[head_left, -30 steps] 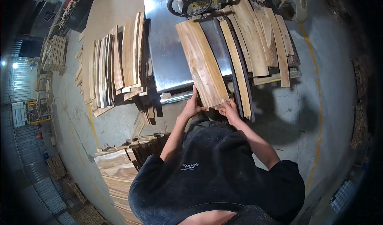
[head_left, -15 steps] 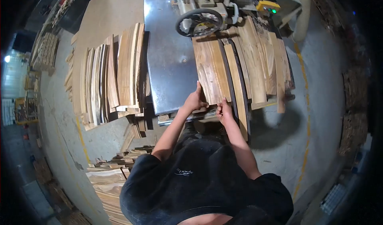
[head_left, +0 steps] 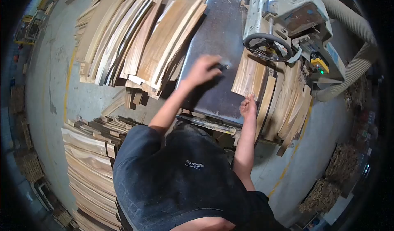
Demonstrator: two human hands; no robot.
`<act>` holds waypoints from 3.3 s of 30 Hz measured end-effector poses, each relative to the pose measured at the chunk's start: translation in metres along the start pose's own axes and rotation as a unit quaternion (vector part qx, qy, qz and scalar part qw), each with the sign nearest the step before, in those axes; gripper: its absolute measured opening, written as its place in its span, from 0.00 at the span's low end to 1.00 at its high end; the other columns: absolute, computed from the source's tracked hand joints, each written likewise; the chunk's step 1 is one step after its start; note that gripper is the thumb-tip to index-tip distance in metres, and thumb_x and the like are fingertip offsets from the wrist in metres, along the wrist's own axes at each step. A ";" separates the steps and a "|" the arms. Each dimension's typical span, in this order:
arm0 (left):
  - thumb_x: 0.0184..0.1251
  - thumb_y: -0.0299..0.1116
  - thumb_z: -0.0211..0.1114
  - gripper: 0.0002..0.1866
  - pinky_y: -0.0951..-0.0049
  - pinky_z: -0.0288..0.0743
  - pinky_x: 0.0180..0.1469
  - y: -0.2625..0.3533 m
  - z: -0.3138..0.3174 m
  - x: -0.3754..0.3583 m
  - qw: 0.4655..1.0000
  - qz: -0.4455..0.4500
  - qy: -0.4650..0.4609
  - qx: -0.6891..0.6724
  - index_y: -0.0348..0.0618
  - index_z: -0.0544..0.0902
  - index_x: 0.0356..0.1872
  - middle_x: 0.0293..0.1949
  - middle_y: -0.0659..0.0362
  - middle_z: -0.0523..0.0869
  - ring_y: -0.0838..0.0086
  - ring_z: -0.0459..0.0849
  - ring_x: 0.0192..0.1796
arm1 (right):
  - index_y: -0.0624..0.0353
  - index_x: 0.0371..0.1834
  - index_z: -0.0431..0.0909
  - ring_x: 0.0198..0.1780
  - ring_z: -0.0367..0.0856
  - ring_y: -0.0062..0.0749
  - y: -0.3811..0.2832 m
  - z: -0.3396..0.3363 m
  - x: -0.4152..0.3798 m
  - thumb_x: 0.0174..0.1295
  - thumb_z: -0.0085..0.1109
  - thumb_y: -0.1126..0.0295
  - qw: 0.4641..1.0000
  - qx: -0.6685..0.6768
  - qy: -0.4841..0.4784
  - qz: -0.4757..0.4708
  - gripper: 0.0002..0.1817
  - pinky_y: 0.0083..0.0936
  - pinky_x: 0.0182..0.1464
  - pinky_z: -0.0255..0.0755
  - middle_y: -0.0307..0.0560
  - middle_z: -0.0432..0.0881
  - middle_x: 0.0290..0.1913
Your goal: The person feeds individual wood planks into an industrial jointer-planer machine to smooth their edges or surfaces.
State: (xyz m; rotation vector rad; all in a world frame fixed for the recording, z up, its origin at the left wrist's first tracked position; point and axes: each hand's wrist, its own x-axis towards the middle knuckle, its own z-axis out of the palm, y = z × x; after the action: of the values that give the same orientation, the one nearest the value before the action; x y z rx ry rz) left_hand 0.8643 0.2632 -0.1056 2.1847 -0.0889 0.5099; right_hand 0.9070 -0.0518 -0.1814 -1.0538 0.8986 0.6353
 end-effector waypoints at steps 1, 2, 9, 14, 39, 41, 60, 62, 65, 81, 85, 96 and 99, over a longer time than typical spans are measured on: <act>0.55 0.36 0.77 0.27 0.62 0.75 0.60 -0.005 -0.028 0.003 0.998 -0.012 0.054 0.018 0.40 0.82 0.57 0.53 0.46 0.84 0.55 0.82 0.57 | 0.49 0.33 0.74 0.18 0.66 0.17 -0.004 0.004 0.003 0.69 0.49 0.36 1.000 0.005 0.007 -0.005 0.27 0.15 0.14 0.57 0.28 0.67 0.19; 0.54 0.34 0.78 0.27 0.63 0.74 0.61 -0.020 -0.051 0.003 0.991 -0.012 0.120 0.065 0.41 0.82 0.57 0.54 0.48 0.84 0.56 0.81 0.58 | 0.49 0.33 0.74 0.19 0.67 0.17 -0.008 0.009 0.006 0.69 0.48 0.36 1.000 -0.004 -0.010 -0.013 0.27 0.15 0.15 0.57 0.27 0.67 0.19; 0.55 0.64 0.70 0.44 0.48 0.66 0.67 -0.111 -0.124 -0.064 0.899 -0.210 0.163 0.347 0.39 0.76 0.65 0.64 0.36 0.72 0.45 0.71 0.66 | 0.47 0.36 0.74 0.20 0.71 0.15 -0.047 0.039 0.043 0.71 0.45 0.36 0.998 -0.022 -0.053 -0.016 0.26 0.13 0.16 0.57 0.25 0.70 0.20; 0.38 0.83 0.64 0.65 0.30 0.44 0.71 -0.083 -0.103 -0.058 0.861 -0.307 0.058 0.401 0.55 0.59 0.77 0.75 0.30 0.52 0.34 0.47 0.77 | 0.46 0.37 0.75 0.18 0.72 0.12 -0.067 0.061 0.069 0.72 0.45 0.39 0.996 -0.026 -0.070 -0.046 0.23 0.13 0.14 0.55 0.23 0.70 0.19; 0.66 0.30 0.68 0.44 0.76 0.76 0.31 0.084 -0.048 -0.209 0.933 -0.333 0.020 -0.132 0.33 0.51 0.77 0.39 0.49 0.87 0.77 0.82 0.31 | 0.62 0.48 0.79 0.34 0.84 0.22 0.095 -0.027 -0.053 0.75 0.54 0.59 0.946 -0.096 -0.143 -0.275 0.16 0.17 0.34 0.76 0.43 0.85 0.37; 0.66 0.32 0.70 0.47 0.70 0.81 0.41 0.054 -0.006 -0.238 0.972 -0.234 -0.015 0.000 0.33 0.48 0.78 0.47 0.46 0.87 0.70 0.86 0.41 | 0.61 0.46 0.81 0.42 0.85 0.27 0.092 -0.024 -0.084 0.74 0.55 0.61 0.945 -0.153 -0.079 -0.278 0.13 0.23 0.41 0.76 0.41 0.86 0.41; 0.66 0.42 0.68 0.48 0.51 0.79 0.44 0.079 0.133 -0.137 0.951 -0.188 -0.242 0.027 0.24 0.47 0.74 0.41 0.31 0.84 0.38 0.85 0.45 | 0.62 0.62 0.75 0.73 0.65 0.44 0.129 -0.054 -0.117 0.59 0.61 0.69 0.516 -0.562 0.100 -0.639 0.26 0.45 0.71 0.57 0.51 0.72 0.70; 0.62 0.44 0.72 0.49 0.59 0.79 0.50 0.083 0.128 -0.124 0.950 -0.221 -0.219 -0.035 0.26 0.53 0.74 0.48 0.33 0.84 0.44 0.84 0.54 | 0.62 0.61 0.76 0.72 0.66 0.44 0.119 -0.047 -0.110 0.58 0.62 0.67 0.523 -0.545 0.110 -0.646 0.26 0.44 0.70 0.58 0.51 0.72 0.69; 0.61 0.44 0.73 0.49 0.61 0.79 0.51 0.075 0.126 -0.112 0.953 -0.222 -0.204 -0.042 0.29 0.54 0.75 0.50 0.33 0.83 0.46 0.84 0.55 | 0.61 0.60 0.76 0.72 0.67 0.44 0.107 -0.036 -0.104 0.59 0.62 0.66 0.526 -0.538 0.110 -0.649 0.25 0.44 0.70 0.58 0.51 0.73 0.68; 0.65 0.41 0.69 0.38 0.67 0.79 0.51 0.045 0.120 0.012 0.912 -0.348 -0.198 -0.091 0.34 0.65 0.72 0.47 0.39 0.87 0.66 0.88 0.50 | 0.59 0.59 0.77 0.70 0.68 0.43 0.022 0.042 -0.036 0.57 0.61 0.62 0.500 -0.539 0.124 -0.666 0.26 0.45 0.69 0.60 0.48 0.75 0.67; 0.69 0.36 0.64 0.22 0.69 0.81 0.47 0.029 0.128 -0.011 0.971 -0.199 0.002 -0.130 0.32 0.79 0.59 0.45 0.41 0.88 0.67 0.89 0.44 | 0.61 0.59 0.78 0.70 0.69 0.47 0.003 0.061 -0.023 0.59 0.59 0.58 0.480 -0.541 0.122 -0.679 0.26 0.46 0.69 0.60 0.52 0.75 0.66; 0.66 0.33 0.67 0.13 0.65 0.80 0.40 0.050 0.090 -0.088 0.980 -0.118 0.039 -0.157 0.34 0.85 0.46 0.36 0.47 0.87 0.57 0.87 0.37 | 0.56 0.51 0.82 0.65 0.73 0.49 -0.038 0.111 0.031 0.57 0.64 0.55 0.418 -0.538 0.151 -0.716 0.22 0.50 0.62 0.67 0.52 0.78 0.61; 0.66 0.36 0.68 0.15 0.62 0.81 0.45 0.044 0.076 -0.080 0.982 -0.128 0.021 -0.137 0.36 0.85 0.48 0.38 0.46 0.88 0.53 0.87 0.40 | 0.57 0.52 0.80 0.63 0.72 0.53 -0.053 0.130 0.033 0.57 0.65 0.52 0.414 -0.593 0.167 -0.670 0.25 0.53 0.61 0.66 0.54 0.78 0.57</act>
State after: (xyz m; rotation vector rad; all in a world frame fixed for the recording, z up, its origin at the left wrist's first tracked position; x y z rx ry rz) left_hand 0.8060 0.1682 -0.1452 1.8810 0.1363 0.3739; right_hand 1.0077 0.0495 -0.1579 -2.7359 -0.5794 -0.5883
